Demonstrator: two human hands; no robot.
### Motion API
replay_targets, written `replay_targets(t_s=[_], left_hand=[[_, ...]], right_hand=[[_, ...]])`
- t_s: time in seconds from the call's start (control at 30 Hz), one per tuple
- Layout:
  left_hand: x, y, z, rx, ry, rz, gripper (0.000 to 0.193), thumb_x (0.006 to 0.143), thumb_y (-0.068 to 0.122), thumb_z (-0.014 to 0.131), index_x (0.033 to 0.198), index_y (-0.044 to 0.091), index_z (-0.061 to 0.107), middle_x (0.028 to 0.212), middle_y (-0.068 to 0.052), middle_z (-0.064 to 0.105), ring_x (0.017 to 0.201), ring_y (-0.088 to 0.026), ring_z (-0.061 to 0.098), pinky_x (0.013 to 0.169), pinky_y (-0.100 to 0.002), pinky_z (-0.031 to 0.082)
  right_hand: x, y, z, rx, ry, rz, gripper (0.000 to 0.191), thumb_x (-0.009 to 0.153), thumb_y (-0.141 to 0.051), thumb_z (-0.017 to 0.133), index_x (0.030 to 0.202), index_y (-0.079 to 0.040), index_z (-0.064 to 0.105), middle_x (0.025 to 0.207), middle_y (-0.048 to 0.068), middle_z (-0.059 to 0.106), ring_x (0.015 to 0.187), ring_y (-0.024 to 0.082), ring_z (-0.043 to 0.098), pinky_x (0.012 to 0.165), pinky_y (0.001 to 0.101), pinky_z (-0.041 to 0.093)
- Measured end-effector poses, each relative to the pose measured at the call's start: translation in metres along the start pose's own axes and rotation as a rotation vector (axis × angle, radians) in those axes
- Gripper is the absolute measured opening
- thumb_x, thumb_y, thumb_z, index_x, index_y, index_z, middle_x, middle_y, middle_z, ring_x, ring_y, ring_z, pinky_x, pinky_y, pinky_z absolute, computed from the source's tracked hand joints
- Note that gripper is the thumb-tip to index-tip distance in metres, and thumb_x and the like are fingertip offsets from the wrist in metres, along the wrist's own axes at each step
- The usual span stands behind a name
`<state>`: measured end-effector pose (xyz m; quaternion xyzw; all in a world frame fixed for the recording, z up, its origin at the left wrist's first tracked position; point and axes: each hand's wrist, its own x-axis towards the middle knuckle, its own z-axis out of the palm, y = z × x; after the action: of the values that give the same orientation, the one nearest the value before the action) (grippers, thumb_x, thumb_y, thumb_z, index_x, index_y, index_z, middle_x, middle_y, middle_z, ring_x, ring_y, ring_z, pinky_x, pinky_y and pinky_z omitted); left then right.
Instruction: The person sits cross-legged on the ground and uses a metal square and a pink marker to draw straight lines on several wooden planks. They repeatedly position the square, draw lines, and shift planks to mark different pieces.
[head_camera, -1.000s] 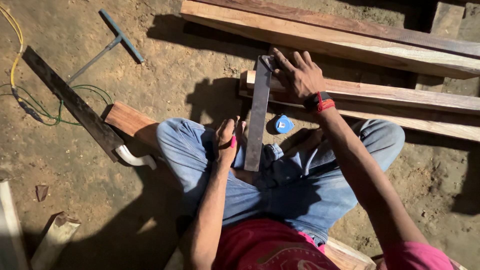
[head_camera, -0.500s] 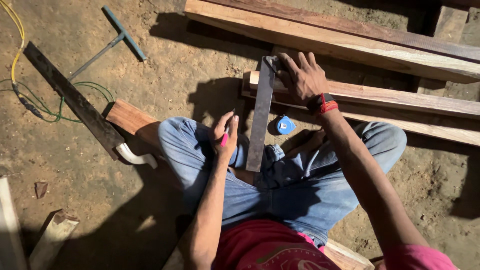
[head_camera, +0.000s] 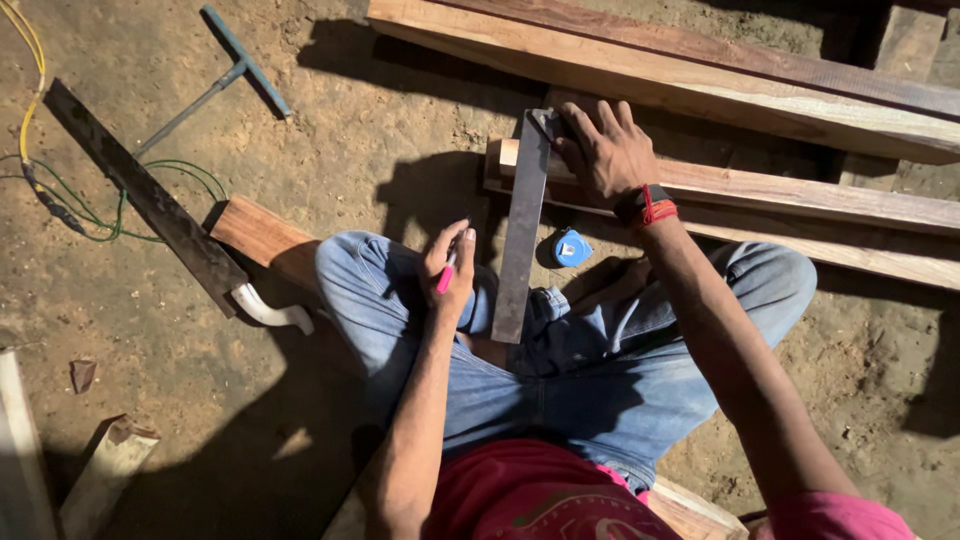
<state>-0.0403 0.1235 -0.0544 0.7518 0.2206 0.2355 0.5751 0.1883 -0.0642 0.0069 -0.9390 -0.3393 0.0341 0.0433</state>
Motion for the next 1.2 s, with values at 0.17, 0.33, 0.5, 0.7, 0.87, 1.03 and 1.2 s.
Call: replay_targets(t_s=[0.17, 0.33, 0.5, 0.7, 0.87, 1.03, 1.2], left_hand=[[0.034, 0.024, 0.01, -0.004, 0.014, 0.119, 0.019, 0.098, 0.011, 0.073, 0.115, 0.002, 0.073, 0.091, -0.008, 0.076, 0.077, -0.015, 0.07, 0.069, -0.029, 0.056], [0.096, 0.056, 0.034, 0.012, -0.116, 0.287, 0.02, 0.095, 0.008, 0.071, 0.114, 0.002, 0.074, 0.099, -0.013, 0.077, 0.089, -0.021, 0.075, 0.077, -0.032, 0.059], [0.128, 0.067, 0.044, 0.169, -0.269, 0.323, 0.016, 0.089, 0.008, 0.073, 0.102, -0.002, 0.076, 0.096, -0.019, 0.076, 0.088, -0.03, 0.075, 0.078, -0.037, 0.06], [0.106, 0.065, 0.035, 0.152, -0.339, 0.424, 0.013, 0.091, 0.008, 0.072, 0.1, -0.002, 0.074, 0.097, -0.017, 0.075, 0.085, -0.029, 0.075, 0.078, -0.036, 0.061], [0.105, 0.078, 0.024, 0.181, -0.349, 0.239, 0.012, 0.093, 0.009, 0.071, 0.101, 0.001, 0.074, 0.09, -0.014, 0.074, 0.075, -0.027, 0.075, 0.061, -0.033, 0.058], [0.126, 0.081, 0.04, 0.236, -0.312, 0.327, 0.009, 0.089, 0.006, 0.073, 0.093, -0.002, 0.073, 0.084, -0.016, 0.074, 0.077, -0.029, 0.073, 0.068, -0.038, 0.057], [0.107, 0.061, 0.037, 0.172, -0.39, 0.35, 0.01, 0.093, 0.005, 0.068, 0.098, -0.002, 0.073, 0.088, -0.015, 0.074, 0.077, -0.024, 0.073, 0.068, -0.035, 0.06]], right_hand=[[-0.005, -0.001, -0.005, 0.066, -0.006, 0.01, 0.06, 0.107, -0.054, 0.049, 0.157, -0.021, 0.046, 0.136, 0.027, 0.057, 0.121, 0.044, 0.052, 0.086, 0.0518, 0.053], [-0.01, -0.006, -0.012, 0.094, 0.118, -0.06, 0.057, 0.107, -0.052, 0.053, 0.153, -0.018, 0.052, 0.128, 0.028, 0.061, 0.115, 0.045, 0.056, 0.082, 0.0518, 0.053], [-0.011, -0.008, -0.015, 0.105, 0.181, -0.083, 0.054, 0.108, -0.05, 0.056, 0.15, -0.016, 0.057, 0.125, 0.029, 0.063, 0.111, 0.045, 0.058, 0.08, 0.052, 0.053], [-0.013, -0.012, -0.015, 0.106, 0.164, -0.038, 0.052, 0.107, -0.05, 0.056, 0.148, -0.018, 0.058, 0.124, 0.025, 0.064, 0.114, 0.043, 0.058, 0.081, 0.0524, 0.053], [-0.011, -0.013, -0.017, 0.083, 0.192, -0.048, 0.052, 0.108, -0.05, 0.056, 0.148, -0.018, 0.059, 0.122, 0.023, 0.063, 0.112, 0.041, 0.057, 0.079, 0.0505, 0.053], [-0.01, -0.014, -0.019, 0.068, 0.177, -0.063, 0.053, 0.106, -0.05, 0.056, 0.148, -0.017, 0.058, 0.118, 0.023, 0.062, 0.108, 0.04, 0.057, 0.074, 0.0493, 0.053], [-0.01, -0.013, -0.013, 0.064, 0.197, -0.054, 0.052, 0.106, -0.051, 0.056, 0.147, -0.019, 0.059, 0.117, 0.02, 0.063, 0.108, 0.039, 0.057, 0.076, 0.0493, 0.053]])
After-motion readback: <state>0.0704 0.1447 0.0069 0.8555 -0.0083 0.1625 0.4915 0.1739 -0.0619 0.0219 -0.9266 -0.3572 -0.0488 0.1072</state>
